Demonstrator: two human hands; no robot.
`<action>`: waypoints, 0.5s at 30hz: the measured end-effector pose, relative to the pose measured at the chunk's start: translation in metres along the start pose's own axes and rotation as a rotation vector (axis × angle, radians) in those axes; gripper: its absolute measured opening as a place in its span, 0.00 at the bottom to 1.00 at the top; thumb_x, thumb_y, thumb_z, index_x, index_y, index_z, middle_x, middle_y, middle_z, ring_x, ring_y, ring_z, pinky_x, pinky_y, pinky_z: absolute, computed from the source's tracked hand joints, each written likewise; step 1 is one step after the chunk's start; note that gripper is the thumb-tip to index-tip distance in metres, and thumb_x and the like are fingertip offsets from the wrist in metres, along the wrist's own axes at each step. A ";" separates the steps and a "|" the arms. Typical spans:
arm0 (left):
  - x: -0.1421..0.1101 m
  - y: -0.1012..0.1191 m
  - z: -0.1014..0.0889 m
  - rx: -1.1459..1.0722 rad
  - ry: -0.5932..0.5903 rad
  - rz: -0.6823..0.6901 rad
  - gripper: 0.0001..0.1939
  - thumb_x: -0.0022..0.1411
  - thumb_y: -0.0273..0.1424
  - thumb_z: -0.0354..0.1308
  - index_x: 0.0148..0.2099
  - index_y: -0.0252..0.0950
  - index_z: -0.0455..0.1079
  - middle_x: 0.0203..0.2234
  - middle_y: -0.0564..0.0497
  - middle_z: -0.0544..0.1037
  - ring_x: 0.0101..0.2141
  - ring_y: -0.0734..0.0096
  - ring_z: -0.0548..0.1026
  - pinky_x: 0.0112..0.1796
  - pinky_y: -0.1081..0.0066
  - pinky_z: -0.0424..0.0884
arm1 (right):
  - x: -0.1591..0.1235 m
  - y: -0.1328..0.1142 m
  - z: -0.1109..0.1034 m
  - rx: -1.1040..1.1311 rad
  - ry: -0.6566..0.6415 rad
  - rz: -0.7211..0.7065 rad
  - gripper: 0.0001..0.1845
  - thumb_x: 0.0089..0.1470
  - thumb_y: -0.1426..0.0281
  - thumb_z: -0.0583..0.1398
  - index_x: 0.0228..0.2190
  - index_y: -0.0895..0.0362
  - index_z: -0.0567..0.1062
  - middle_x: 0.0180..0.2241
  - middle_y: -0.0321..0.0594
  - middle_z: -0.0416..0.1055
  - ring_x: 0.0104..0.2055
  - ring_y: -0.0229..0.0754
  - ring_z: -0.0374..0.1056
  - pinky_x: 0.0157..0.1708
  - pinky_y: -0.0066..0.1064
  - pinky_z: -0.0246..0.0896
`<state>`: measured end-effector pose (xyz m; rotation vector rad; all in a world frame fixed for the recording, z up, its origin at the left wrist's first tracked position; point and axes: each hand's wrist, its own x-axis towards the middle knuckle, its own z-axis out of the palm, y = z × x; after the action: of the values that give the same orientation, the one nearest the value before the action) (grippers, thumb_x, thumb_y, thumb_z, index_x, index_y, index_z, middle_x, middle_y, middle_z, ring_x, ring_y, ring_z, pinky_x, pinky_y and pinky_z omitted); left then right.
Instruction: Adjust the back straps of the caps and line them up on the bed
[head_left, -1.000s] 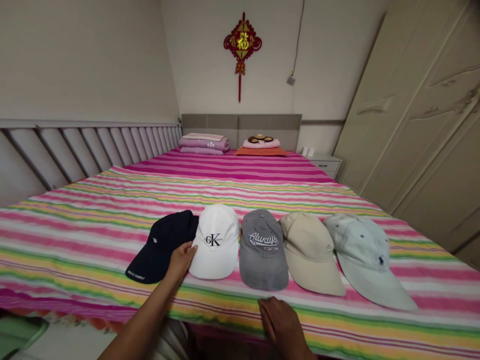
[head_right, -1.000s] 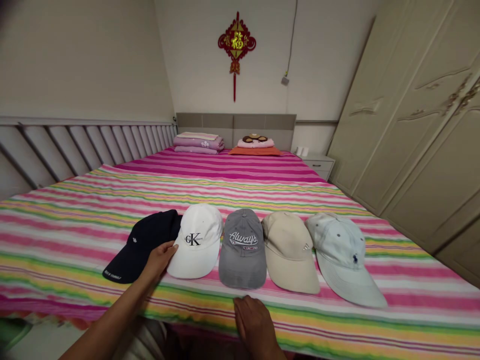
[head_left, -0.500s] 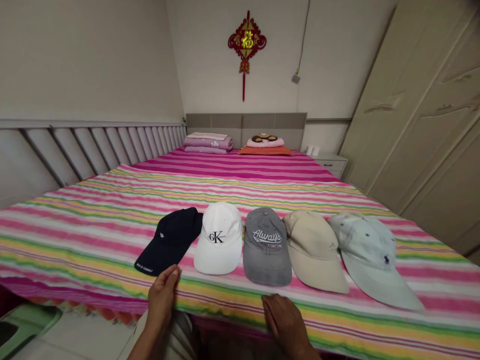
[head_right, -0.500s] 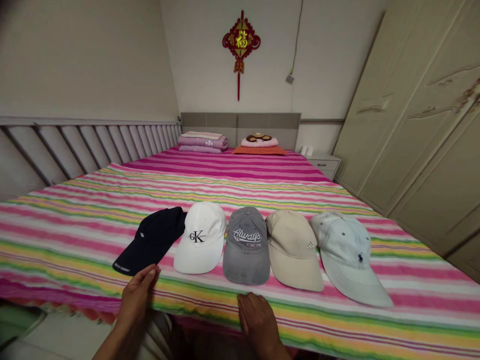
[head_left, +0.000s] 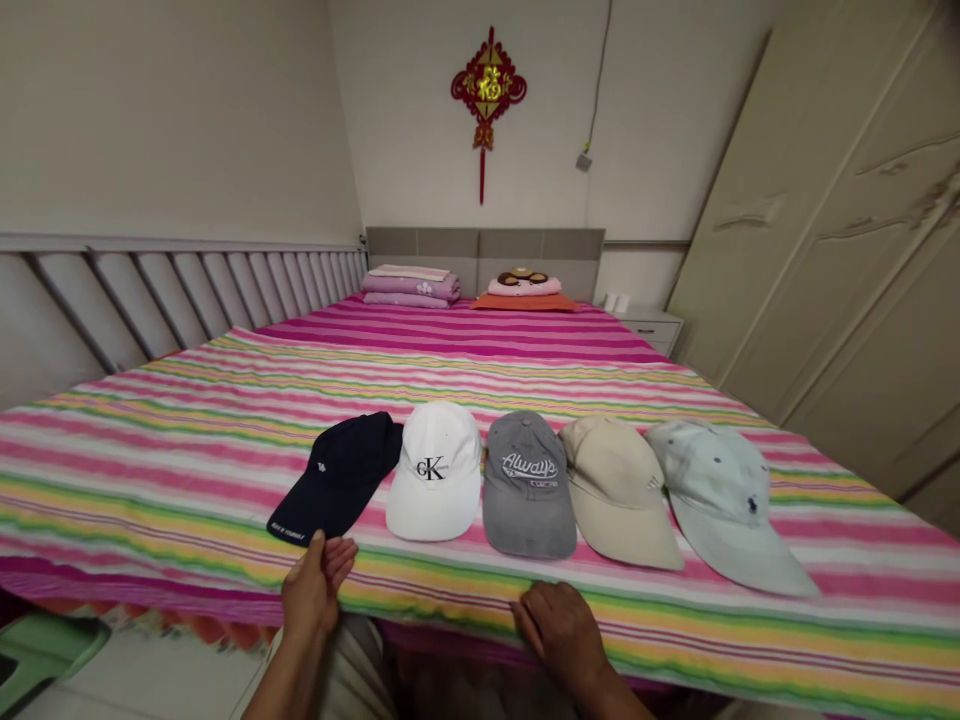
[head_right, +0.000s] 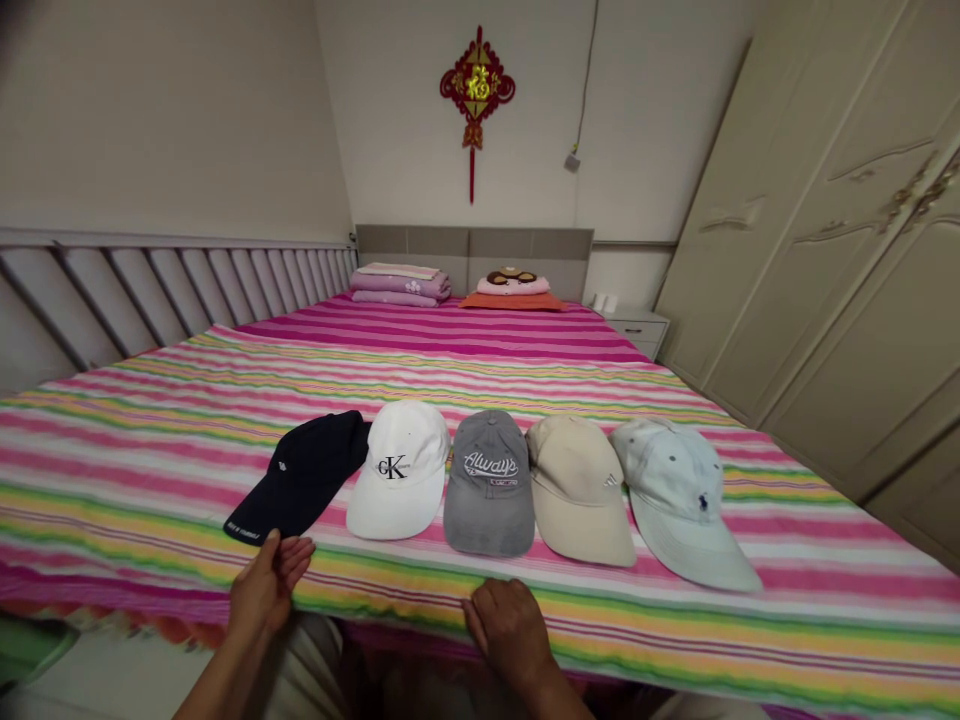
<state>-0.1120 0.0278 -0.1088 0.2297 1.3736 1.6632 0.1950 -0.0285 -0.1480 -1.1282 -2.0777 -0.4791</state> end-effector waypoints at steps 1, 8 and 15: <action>0.000 0.001 0.000 -0.001 0.003 -0.010 0.11 0.59 0.31 0.51 0.25 0.32 0.64 0.15 0.52 0.75 0.20 0.76 0.74 0.26 0.77 0.70 | 0.000 0.000 0.000 -0.005 -0.004 -0.001 0.13 0.55 0.72 0.52 0.19 0.56 0.64 0.17 0.33 0.62 0.21 0.37 0.56 0.26 0.31 0.45; 0.002 0.005 0.001 -0.001 0.023 -0.063 0.18 0.59 0.33 0.49 0.19 0.34 0.54 0.14 0.50 0.74 0.19 0.72 0.74 0.25 0.74 0.68 | -0.001 0.000 0.000 -0.027 -0.002 -0.005 0.13 0.55 0.72 0.53 0.19 0.55 0.63 0.17 0.33 0.61 0.21 0.37 0.55 0.26 0.31 0.44; 0.004 0.005 0.001 0.014 0.051 -0.078 0.19 0.60 0.33 0.48 0.18 0.34 0.54 0.13 0.49 0.74 0.18 0.72 0.74 0.25 0.73 0.67 | -0.002 0.000 0.002 -0.008 0.023 -0.007 0.13 0.53 0.73 0.54 0.19 0.55 0.63 0.16 0.32 0.61 0.20 0.37 0.55 0.26 0.31 0.43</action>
<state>-0.1164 0.0317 -0.1058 0.1406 1.4148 1.6051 0.1948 -0.0288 -0.1509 -1.1152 -2.0626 -0.5018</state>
